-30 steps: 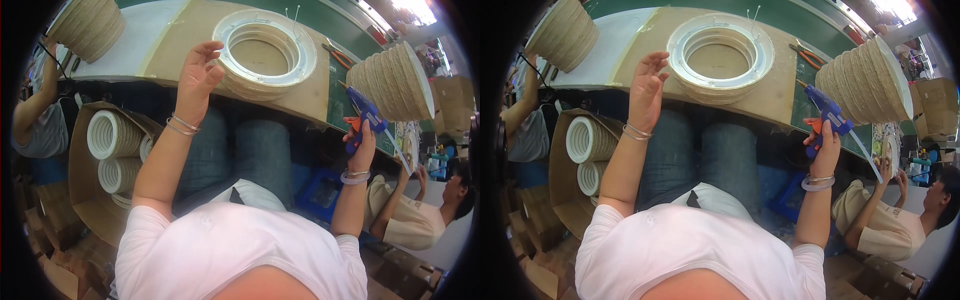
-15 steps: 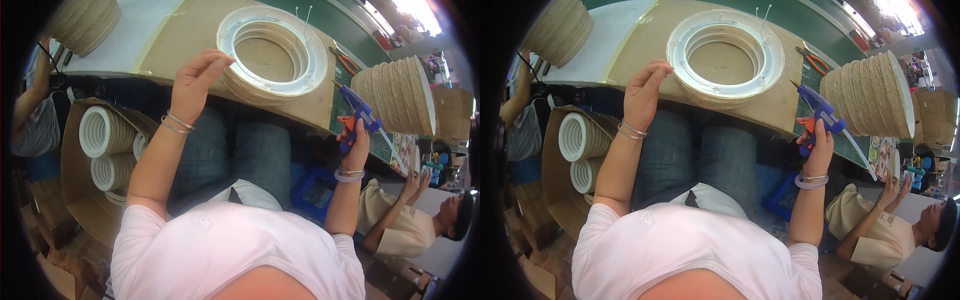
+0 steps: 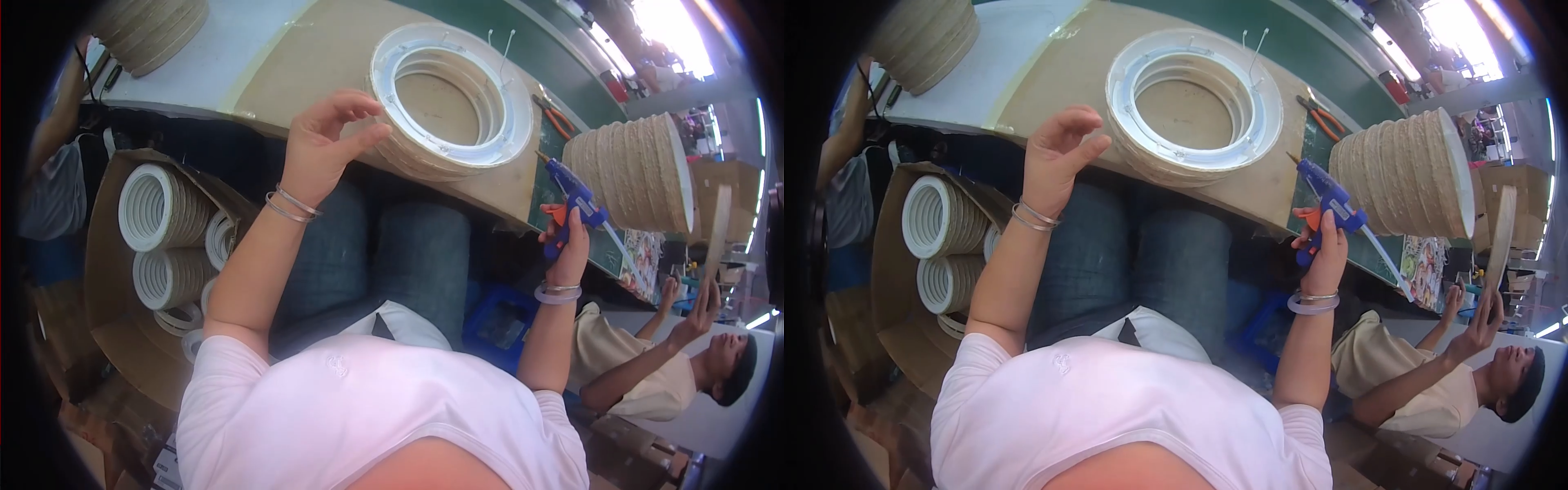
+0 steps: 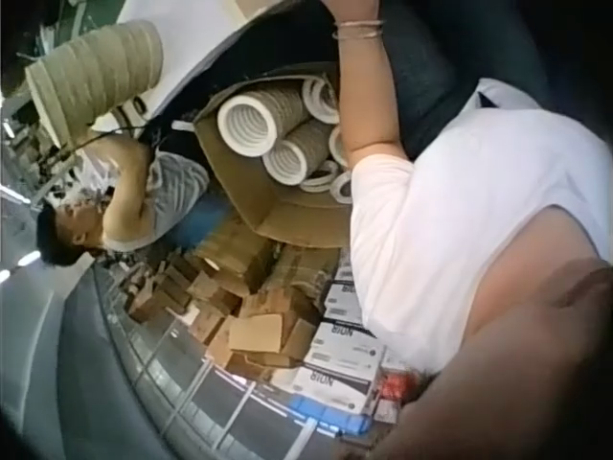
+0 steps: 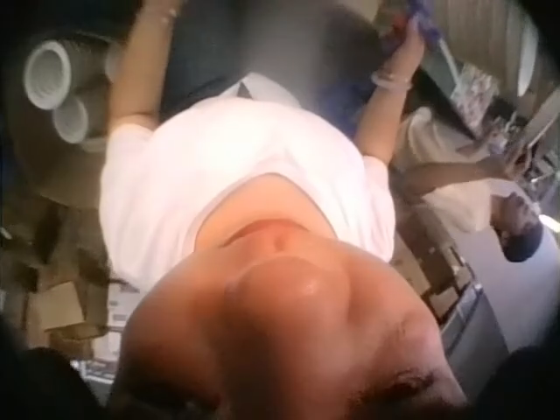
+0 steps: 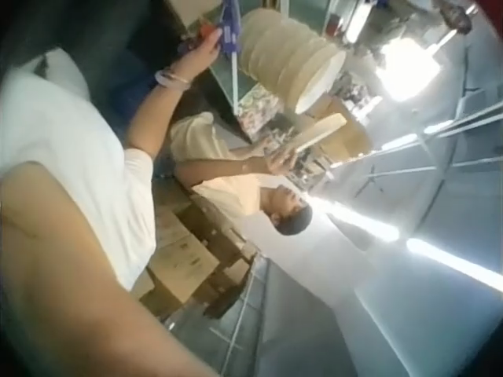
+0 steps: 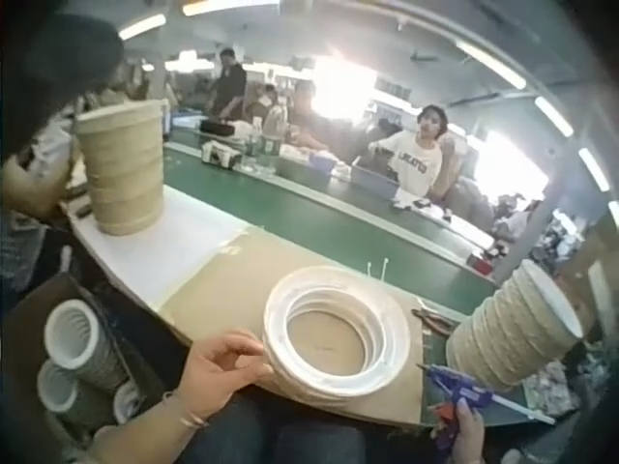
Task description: Assembling circular light fixtures by applying glue with a hot glue gun and stacking them.
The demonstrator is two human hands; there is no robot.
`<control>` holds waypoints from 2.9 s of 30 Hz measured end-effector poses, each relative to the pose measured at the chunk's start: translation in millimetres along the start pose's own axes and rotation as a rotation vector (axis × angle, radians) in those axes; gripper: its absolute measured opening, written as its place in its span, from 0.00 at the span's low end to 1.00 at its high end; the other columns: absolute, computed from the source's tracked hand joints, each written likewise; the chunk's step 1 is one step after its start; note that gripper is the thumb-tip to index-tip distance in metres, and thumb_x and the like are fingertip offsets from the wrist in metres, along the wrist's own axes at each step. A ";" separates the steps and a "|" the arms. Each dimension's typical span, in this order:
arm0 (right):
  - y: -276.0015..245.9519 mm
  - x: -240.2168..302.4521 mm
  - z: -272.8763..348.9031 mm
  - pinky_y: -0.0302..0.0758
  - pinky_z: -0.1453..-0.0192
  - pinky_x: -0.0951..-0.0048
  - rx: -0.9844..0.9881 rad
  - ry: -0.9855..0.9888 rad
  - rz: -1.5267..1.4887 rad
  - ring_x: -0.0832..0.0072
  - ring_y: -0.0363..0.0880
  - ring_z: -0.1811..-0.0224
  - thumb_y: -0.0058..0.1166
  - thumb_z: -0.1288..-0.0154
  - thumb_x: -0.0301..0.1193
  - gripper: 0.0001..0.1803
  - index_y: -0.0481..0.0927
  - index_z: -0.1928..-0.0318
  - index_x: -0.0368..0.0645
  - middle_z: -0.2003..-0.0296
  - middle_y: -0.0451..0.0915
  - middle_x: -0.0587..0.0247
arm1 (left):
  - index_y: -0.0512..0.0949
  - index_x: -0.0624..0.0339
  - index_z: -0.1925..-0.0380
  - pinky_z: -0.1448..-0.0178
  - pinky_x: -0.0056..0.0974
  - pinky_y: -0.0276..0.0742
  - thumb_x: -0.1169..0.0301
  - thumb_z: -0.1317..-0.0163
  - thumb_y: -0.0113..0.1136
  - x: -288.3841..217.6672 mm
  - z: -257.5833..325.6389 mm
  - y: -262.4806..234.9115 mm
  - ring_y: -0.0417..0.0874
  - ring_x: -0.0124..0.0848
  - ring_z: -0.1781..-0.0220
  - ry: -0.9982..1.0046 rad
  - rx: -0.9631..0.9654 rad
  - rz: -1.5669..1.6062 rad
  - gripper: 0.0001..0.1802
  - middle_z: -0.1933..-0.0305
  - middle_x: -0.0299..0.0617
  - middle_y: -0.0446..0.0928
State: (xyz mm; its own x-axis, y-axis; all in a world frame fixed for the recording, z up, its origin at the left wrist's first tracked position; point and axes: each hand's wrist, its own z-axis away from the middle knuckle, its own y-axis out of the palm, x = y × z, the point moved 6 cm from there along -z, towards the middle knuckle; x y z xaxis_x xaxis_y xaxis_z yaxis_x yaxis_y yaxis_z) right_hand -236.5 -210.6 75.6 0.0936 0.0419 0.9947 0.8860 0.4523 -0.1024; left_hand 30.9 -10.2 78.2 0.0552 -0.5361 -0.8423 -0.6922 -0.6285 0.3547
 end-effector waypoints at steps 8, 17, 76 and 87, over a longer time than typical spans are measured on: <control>-10.9 -16.0 -3.5 0.68 0.82 0.84 0.022 0.015 0.003 0.86 0.65 0.82 0.41 0.41 0.41 0.17 0.70 0.64 0.38 0.73 0.75 0.58 | 0.74 0.64 0.75 0.69 0.23 0.64 0.76 0.49 0.54 8.7 15.9 -26.7 0.70 0.19 0.73 -0.107 0.117 0.173 0.03 0.75 0.36 0.73; -6.3 -10.4 -3.4 0.65 0.82 0.85 -0.011 0.010 0.012 0.86 0.64 0.85 0.42 0.42 0.42 0.18 0.73 0.69 0.37 0.76 0.75 0.62 | 0.73 0.62 0.74 0.79 0.20 0.59 0.69 0.44 0.50 -7.4 6.7 -13.9 0.63 0.17 0.84 -0.182 -0.018 0.331 0.08 0.83 0.32 0.70; -1.4 -64.0 -36.7 0.59 0.81 0.87 -0.073 -0.060 -0.159 0.87 0.60 0.85 0.42 0.40 0.41 0.18 0.74 0.69 0.37 0.82 0.69 0.70 | 0.58 0.53 0.87 0.70 0.32 0.71 0.64 0.43 0.38 -46.2 10.1 -1.5 0.66 0.28 0.76 -0.213 0.188 0.556 0.15 0.82 0.38 0.64; 8.4 -63.8 -38.7 0.63 0.81 0.85 -0.110 -0.011 -0.157 0.86 0.63 0.82 0.44 0.41 0.40 0.17 0.73 0.69 0.36 0.78 0.73 0.66 | 0.69 0.53 0.76 0.65 0.31 0.59 0.41 0.58 0.53 -201.5 31.1 30.9 0.63 0.27 0.69 0.794 0.156 0.091 0.26 0.75 0.31 0.66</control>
State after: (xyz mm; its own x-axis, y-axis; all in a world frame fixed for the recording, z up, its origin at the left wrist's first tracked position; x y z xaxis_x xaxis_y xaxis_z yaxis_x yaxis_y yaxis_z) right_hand -217.5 -244.0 11.1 -0.0539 -0.0115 0.9985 0.9337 0.3539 0.0545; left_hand -24.0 95.9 246.3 0.4469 -0.8580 -0.2531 -0.8079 -0.5086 0.2978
